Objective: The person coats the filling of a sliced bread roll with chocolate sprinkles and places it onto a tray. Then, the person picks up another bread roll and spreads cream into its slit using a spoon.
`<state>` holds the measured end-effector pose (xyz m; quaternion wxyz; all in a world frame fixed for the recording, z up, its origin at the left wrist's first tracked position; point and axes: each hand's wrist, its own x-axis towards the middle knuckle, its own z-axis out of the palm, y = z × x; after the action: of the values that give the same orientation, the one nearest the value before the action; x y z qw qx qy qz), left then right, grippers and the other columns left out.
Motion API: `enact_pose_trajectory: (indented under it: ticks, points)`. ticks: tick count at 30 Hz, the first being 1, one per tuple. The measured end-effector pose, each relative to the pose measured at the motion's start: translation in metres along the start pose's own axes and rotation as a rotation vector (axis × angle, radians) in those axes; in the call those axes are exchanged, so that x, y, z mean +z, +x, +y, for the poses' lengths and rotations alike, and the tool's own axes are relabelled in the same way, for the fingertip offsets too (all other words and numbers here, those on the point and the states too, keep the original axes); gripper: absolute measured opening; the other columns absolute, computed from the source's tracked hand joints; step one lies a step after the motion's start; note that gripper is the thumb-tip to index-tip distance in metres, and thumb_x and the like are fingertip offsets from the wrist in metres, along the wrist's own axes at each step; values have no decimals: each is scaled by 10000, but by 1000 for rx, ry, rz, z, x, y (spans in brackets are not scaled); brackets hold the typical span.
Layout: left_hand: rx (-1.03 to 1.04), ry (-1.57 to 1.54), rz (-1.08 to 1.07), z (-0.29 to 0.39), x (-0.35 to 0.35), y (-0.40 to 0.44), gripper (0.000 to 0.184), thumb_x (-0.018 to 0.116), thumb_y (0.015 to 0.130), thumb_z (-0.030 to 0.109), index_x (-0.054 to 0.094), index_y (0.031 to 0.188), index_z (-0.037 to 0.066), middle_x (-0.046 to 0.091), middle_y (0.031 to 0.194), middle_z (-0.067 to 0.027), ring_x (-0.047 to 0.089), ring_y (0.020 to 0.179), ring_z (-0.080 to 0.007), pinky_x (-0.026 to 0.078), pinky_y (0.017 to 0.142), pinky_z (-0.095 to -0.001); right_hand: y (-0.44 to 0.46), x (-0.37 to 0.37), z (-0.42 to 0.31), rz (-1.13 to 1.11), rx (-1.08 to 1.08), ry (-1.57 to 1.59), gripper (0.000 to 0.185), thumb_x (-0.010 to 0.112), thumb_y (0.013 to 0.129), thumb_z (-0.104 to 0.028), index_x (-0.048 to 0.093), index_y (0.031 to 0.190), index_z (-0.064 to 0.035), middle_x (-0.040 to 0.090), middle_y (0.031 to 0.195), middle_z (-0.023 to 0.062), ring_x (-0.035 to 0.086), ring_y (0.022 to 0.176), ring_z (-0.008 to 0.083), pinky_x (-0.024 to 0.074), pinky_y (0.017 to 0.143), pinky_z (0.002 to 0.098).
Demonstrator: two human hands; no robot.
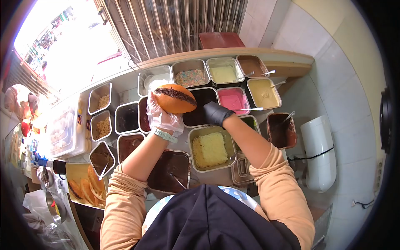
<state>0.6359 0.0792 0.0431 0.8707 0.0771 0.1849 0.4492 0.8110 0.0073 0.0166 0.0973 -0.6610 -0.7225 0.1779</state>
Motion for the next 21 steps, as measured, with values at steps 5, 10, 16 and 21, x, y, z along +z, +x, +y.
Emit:
enact_pose_trajectory:
  ticks: [5,10,16,21]
  points:
    - [65,24,61,3,4,-6,557,560,853,586,506,1203,156,584,1173,-95,571,1091,-304,467,961,-515,15,9,6,-22,-19,-30,129,635,695,-94,699,768,-8,639,784,249,643,758,398,527,693,427]
    - [30,9,25,1,5,-8,611,535,854,612,475,1235,139,572,1187,-120,568,1097,-325,461,970,-527,-11,-50,-4,-18,161,305,162,696,673,-59,727,828,-22,705,810,152,682,713,232,536,708,341]
    - [-57,20,-58,-11,7,-6,620,509,869,610,462,1241,116,572,1171,-140,565,1096,-343,457,974,-533,-30,-85,-26,189,79,484,178,719,745,-51,744,921,-64,721,851,115,660,724,137,512,725,282]
    - [-40,24,-72,-15,2,-2,586,501,889,580,470,1226,102,579,1157,-131,568,1094,-326,456,977,-521,-24,-74,-25,232,82,500,164,732,744,-69,748,907,-68,718,817,120,655,699,133,507,705,278]
